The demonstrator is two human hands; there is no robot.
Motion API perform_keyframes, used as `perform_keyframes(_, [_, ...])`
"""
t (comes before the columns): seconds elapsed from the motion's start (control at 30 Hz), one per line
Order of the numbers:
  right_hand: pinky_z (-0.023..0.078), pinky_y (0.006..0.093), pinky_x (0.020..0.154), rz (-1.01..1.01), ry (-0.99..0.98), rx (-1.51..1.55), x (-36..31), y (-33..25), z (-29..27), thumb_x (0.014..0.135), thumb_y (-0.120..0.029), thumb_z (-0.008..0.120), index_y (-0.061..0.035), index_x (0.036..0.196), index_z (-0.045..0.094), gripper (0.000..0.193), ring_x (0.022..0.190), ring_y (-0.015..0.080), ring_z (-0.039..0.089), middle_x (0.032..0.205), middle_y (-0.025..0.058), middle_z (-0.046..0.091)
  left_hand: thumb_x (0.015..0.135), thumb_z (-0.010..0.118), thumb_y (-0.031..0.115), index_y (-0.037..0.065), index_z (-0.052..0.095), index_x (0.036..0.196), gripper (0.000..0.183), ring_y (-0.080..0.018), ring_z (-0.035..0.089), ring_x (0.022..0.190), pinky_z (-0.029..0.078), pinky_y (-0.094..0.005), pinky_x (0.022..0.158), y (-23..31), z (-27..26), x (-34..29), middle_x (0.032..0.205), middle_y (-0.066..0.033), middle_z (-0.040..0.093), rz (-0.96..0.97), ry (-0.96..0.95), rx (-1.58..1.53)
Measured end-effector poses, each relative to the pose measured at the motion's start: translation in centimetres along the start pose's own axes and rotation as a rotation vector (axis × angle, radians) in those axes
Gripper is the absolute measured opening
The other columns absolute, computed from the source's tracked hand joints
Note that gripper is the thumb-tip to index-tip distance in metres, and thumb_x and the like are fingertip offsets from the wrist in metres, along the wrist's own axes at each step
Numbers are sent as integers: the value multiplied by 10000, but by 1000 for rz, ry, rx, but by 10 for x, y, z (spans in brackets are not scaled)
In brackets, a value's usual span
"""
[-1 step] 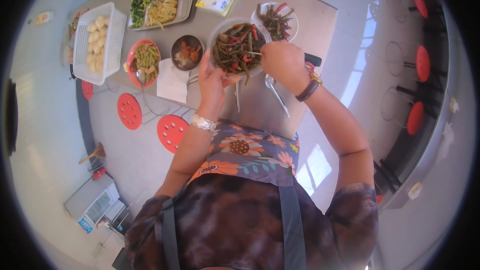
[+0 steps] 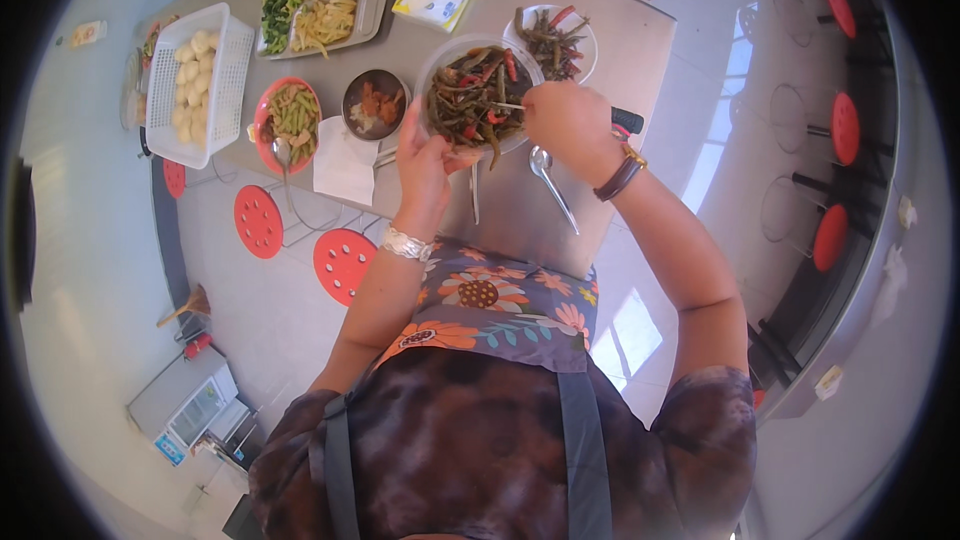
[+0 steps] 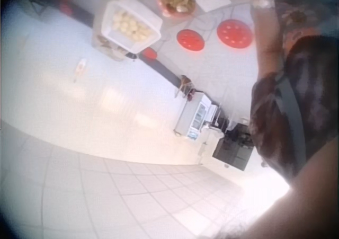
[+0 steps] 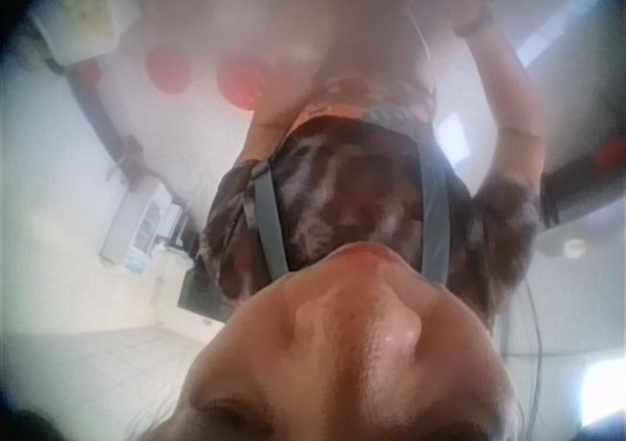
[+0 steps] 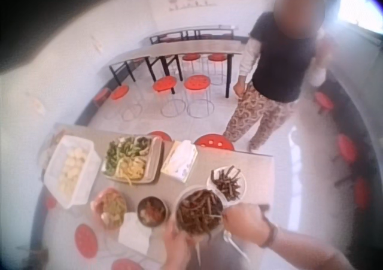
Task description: The person takes a plate and a spoon from a refrigerator and serves various foods, including green beans and meat, from bowls on a table onto the plate before picking up a large bun.
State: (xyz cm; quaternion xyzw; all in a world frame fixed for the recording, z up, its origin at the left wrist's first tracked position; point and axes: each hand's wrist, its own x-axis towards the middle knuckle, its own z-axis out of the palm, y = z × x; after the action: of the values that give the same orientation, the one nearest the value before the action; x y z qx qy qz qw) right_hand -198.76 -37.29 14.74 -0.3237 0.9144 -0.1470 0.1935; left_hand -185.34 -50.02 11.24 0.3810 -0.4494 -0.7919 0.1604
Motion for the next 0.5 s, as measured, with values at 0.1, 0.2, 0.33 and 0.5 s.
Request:
perform_keyframes(0.1, [494, 381, 621, -3, -101, 54, 5, 8, -6, 738, -185, 512, -172, 804, 692, 192, 688, 282, 612, 734, 86, 639, 718, 328, -102, 51, 292, 1322, 624, -216, 623, 849, 570, -269, 524, 3, -3, 3, 1193, -130, 467, -8, -25, 13])
perform_keyframes(0.2, [494, 378, 627, -61, -72, 21, 5, 1, -6, 737, -190, 511, -185, 803, 693, 193, 714, 272, 614, 747, 75, 642, 710, 327, -111, 55, 297, 1319, 633, -225, 622, 862, 573, -278, 523, 3, -6, 6, 1185, -132, 474, -34, -59, 15])
perform_keyframes(0.33, [485, 365, 629, -80, -148, 105, 12, -2, 5, 740, -207, 527, -159, 814, 689, 184, 708, 276, 604, 751, 79, 638, 695, 326, -123, 58, 305, 1315, 646, -244, 628, 854, 577, -282, 517, 0, -4, 8, 1176, -140, 482, -51, -88, -5])
perform_keyframes(0.5, [485, 355, 663, 3, -213, 289, 17, 13, 1, 740, -225, 554, -145, 830, 691, 182, 730, 278, 610, 773, 90, 640, 680, 317, -130, 62, 313, 1310, 659, -251, 640, 797, 576, -276, 498, -1, -4, 12, 1141, -148, 507, -70, -118, 15])
